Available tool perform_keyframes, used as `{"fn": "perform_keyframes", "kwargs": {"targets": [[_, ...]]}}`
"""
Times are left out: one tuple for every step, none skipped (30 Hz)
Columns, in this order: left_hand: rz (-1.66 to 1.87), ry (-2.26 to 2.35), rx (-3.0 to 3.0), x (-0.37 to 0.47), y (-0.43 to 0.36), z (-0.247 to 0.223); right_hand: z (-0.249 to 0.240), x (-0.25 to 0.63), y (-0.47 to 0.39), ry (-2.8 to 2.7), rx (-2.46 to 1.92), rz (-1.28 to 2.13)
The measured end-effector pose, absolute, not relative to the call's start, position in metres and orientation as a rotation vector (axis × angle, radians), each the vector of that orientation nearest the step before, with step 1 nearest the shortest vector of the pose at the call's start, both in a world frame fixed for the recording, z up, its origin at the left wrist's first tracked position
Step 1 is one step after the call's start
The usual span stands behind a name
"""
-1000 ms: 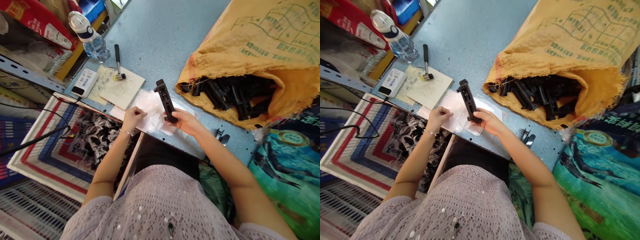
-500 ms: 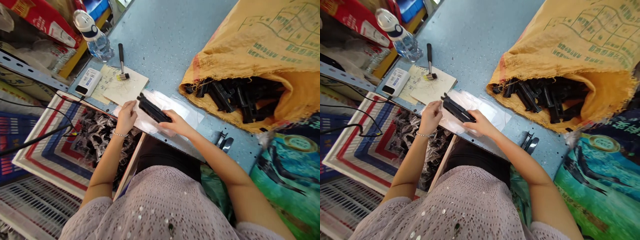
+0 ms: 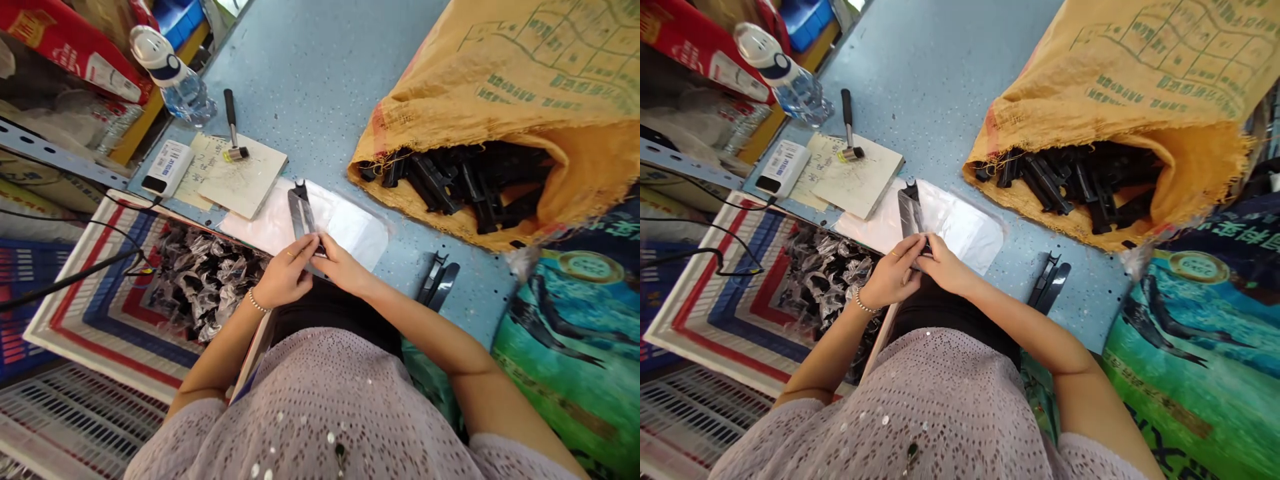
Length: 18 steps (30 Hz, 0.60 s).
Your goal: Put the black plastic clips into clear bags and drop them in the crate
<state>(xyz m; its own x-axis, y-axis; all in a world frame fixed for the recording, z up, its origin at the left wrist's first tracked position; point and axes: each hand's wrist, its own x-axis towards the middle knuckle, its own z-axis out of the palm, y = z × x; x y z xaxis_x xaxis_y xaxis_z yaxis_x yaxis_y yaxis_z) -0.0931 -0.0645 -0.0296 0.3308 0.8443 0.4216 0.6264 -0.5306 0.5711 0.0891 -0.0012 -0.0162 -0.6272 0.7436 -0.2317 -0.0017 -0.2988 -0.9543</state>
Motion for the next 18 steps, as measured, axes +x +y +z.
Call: {"fn": "perform_keyframes", "kwargs": {"targets": [[1.018,1.380,2.281,-0.096,-0.066,-0.024,-0.011,0.092,-0.008,-1.442,-0.884,1.995],[1.041,1.468,2.243,-0.099,-0.069,-0.016,-0.005,0.096,-0.015,-1.412,-0.803,2.063],[1.072,1.556,2.183,-0.103,-0.075,-0.005,0.001,0.100,-0.022,-1.391,-0.698,2.161],[1.101,1.628,2.107,-0.110,-0.082,0.009,0.007,0.104,-0.027,-1.386,-0.597,2.248],[1.123,1.683,2.023,-0.118,-0.093,0.025,0.012,0.110,-0.030,-1.405,-0.518,2.306],[1.136,1.734,1.926,-0.129,-0.105,0.042,0.017,0.118,-0.031,-1.447,-0.473,2.324],[1.120,1.783,1.829,-0.144,-0.118,0.059,0.021,0.128,-0.030,-1.506,-0.475,2.302],[1.076,1.854,1.714,-0.163,-0.131,0.073,0.025,0.142,-0.027,-1.580,-0.530,2.241],[0.985,1.968,1.567,-0.185,-0.143,0.083,0.028,0.159,-0.021,-1.673,-0.634,2.148],[0.776,2.047,1.473,-0.210,-0.154,0.086,0.031,0.180,-0.015,-1.785,-0.777,2.025],[0.587,2.082,1.408,-0.237,-0.162,0.081,0.033,0.205,-0.008,-1.912,-0.944,1.870],[0.436,2.122,1.332,-0.263,-0.168,0.069,0.035,0.231,-0.002,-2.051,-1.122,1.684],[0.360,2.200,1.254,-0.286,-0.173,0.049,0.036,0.257,0.003,-2.189,-1.303,1.467],[0.297,2.287,1.165,-0.305,-0.176,0.024,0.037,0.283,0.006,-2.329,-1.470,1.234],[0.256,2.372,1.084,-0.318,-0.180,-0.004,0.037,0.305,0.007,-2.445,-1.620,1.020],[0.169,2.416,1.015,-0.326,-0.183,-0.032,0.036,0.323,0.006,-2.528,-1.746,0.842],[0.063,2.476,0.951,-0.328,-0.186,-0.058,0.034,0.336,0.005,-2.586,-1.851,0.695],[-0.003,2.527,0.909,-0.326,-0.188,-0.080,0.031,0.345,0.002,-2.622,-1.922,0.588]]}}
